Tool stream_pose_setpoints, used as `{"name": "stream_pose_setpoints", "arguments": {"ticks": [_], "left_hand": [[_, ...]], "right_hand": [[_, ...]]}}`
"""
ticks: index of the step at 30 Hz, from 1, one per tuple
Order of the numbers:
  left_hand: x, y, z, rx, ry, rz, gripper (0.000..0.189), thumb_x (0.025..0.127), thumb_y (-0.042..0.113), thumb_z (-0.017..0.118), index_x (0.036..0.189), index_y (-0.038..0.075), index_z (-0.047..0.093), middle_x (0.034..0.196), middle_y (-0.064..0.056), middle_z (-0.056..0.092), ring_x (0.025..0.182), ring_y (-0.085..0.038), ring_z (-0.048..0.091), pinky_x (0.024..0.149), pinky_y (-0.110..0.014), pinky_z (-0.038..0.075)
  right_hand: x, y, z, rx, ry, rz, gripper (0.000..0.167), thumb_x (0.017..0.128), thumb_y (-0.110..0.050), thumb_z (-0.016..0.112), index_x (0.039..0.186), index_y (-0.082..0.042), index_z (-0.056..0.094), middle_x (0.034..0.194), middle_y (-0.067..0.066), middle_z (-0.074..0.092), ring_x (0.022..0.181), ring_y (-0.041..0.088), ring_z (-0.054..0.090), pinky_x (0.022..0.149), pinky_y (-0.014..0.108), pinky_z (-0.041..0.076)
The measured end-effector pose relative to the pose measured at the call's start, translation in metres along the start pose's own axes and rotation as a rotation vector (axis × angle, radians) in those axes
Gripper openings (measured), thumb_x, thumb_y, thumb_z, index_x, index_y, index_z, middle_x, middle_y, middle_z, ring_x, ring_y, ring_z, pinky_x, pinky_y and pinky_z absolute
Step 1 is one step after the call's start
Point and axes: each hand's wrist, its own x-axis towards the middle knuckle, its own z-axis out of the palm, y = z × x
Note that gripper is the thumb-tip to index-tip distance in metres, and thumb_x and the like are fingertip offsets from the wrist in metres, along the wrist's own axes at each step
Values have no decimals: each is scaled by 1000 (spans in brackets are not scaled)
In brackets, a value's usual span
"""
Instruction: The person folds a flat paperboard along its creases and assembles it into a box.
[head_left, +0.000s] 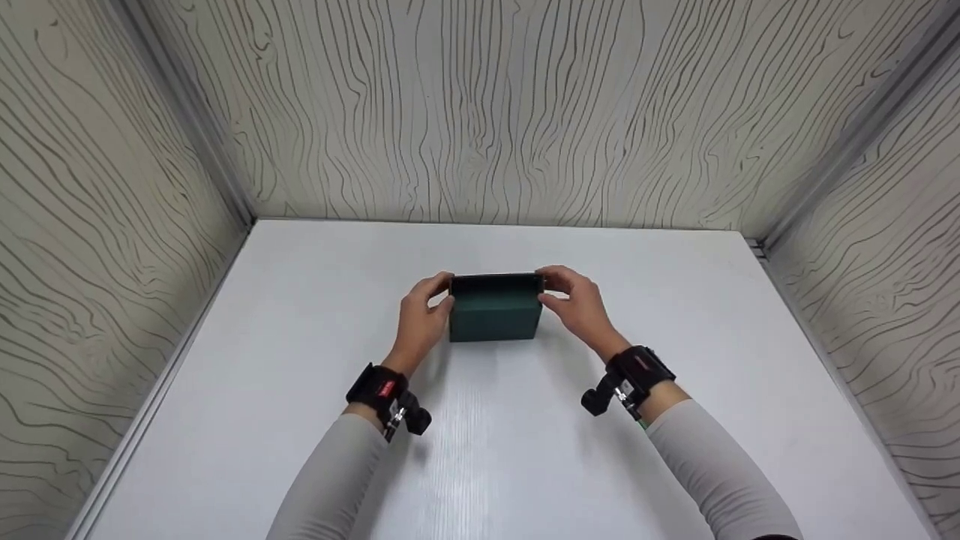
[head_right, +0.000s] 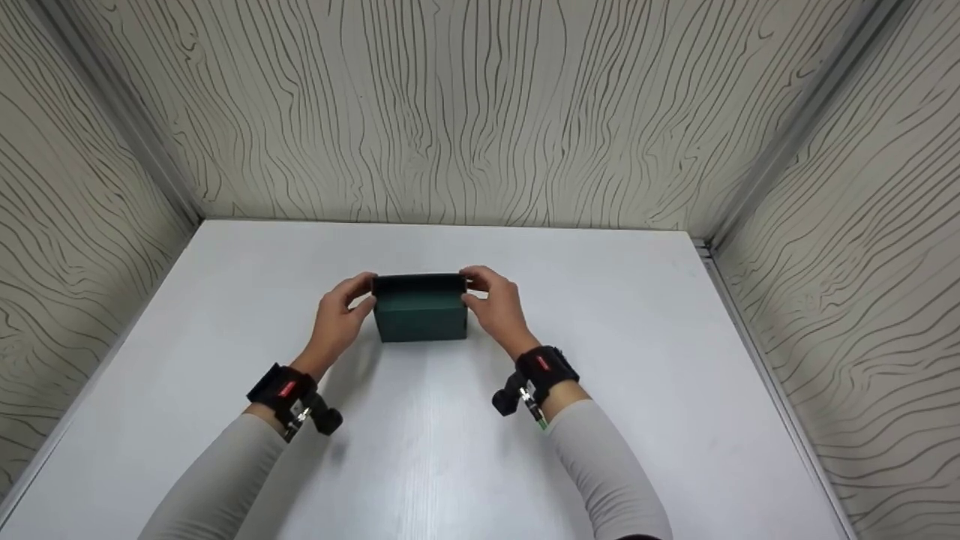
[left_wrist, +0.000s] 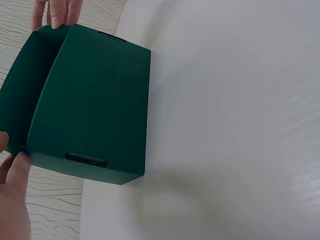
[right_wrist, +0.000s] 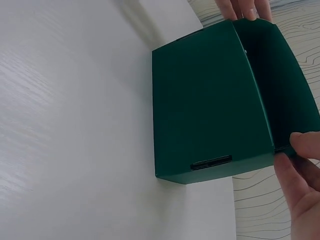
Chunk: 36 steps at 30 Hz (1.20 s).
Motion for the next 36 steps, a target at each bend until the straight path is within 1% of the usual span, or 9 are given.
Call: {"name": "stream_pose_setpoints", "arguments": {"ticks": [7, 10, 15, 17, 20, 24, 28, 31, 36], "left_hand": [[-1, -4, -3, -14, -19, 57, 40, 93, -5, 61, 131, 5, 61, 134, -14, 61, 129, -28, 58, 99, -38, 54], [-2, -5, -5, 7, -32, 71, 41, 93, -4, 61, 133, 8, 60, 134, -12, 62, 128, -26, 58, 98, -35, 54], [-2, -8, -6, 43, -51, 115, 46, 92, -5, 62, 135, 13, 62, 133, -10, 63, 128, -25, 58, 99, -40, 53], [-1, -9, -7, 43, -49, 121, 46, 91, -6, 63, 133, 12, 63, 132, -10, 63, 128, -25, 58, 99, -39, 53], [-1, -11, -7, 27, -49, 111, 44, 89, -9, 63, 130, 9, 65, 132, -10, 63, 128, -25, 58, 99, -34, 53], [-2, -14, -7, 12, -62, 107, 44, 88, -11, 63, 129, 5, 65, 134, -10, 62, 127, -25, 59, 99, -28, 52], [-3, -15, -8, 53, -79, 133, 41, 88, -8, 65, 127, 4, 66, 134, -10, 62, 125, -25, 60, 97, -26, 53], [-4, -15, -10, 102, -102, 164, 39, 88, -4, 68, 127, 3, 66, 135, -10, 61, 124, -25, 61, 96, -25, 54], [-4, -16, -12, 175, -120, 222, 39, 87, -1, 72, 125, 3, 67, 135, -11, 62, 124, -24, 62, 95, -26, 54]], "right_hand": [[-2, 3, 2, -14, -10, -47, 42, 88, 3, 69, 127, -10, 62, 130, 11, 64, 121, 28, 63, 92, 35, 57], [-3, 4, 2, -57, -33, -75, 47, 89, 3, 67, 133, -13, 60, 133, 9, 63, 123, 26, 62, 94, 33, 57], [-5, 8, 3, -112, -56, -119, 53, 90, 2, 67, 139, -15, 58, 139, 8, 60, 126, 25, 60, 95, 33, 56], [-6, 9, 2, -125, -55, -130, 49, 91, -2, 67, 138, -16, 59, 139, 6, 61, 127, 25, 60, 94, 34, 56], [-7, 10, 2, -141, -54, -126, 42, 95, -11, 65, 136, -21, 61, 140, 2, 61, 129, 22, 58, 94, 36, 56], [-8, 13, 3, -159, -42, -156, 35, 99, -18, 60, 134, -20, 64, 138, 2, 63, 128, 21, 60, 92, 37, 57], [-9, 17, 3, -211, -28, -244, 33, 99, -16, 59, 131, -15, 65, 135, 4, 65, 125, 21, 62, 91, 37, 57], [-10, 20, 2, -262, -28, -305, 33, 99, -14, 59, 132, -13, 64, 135, 5, 64, 125, 21, 62, 95, 37, 55], [-11, 24, 2, -300, -43, -359, 34, 98, -13, 60, 132, -11, 63, 136, 5, 63, 125, 23, 62, 98, 37, 53]]}}
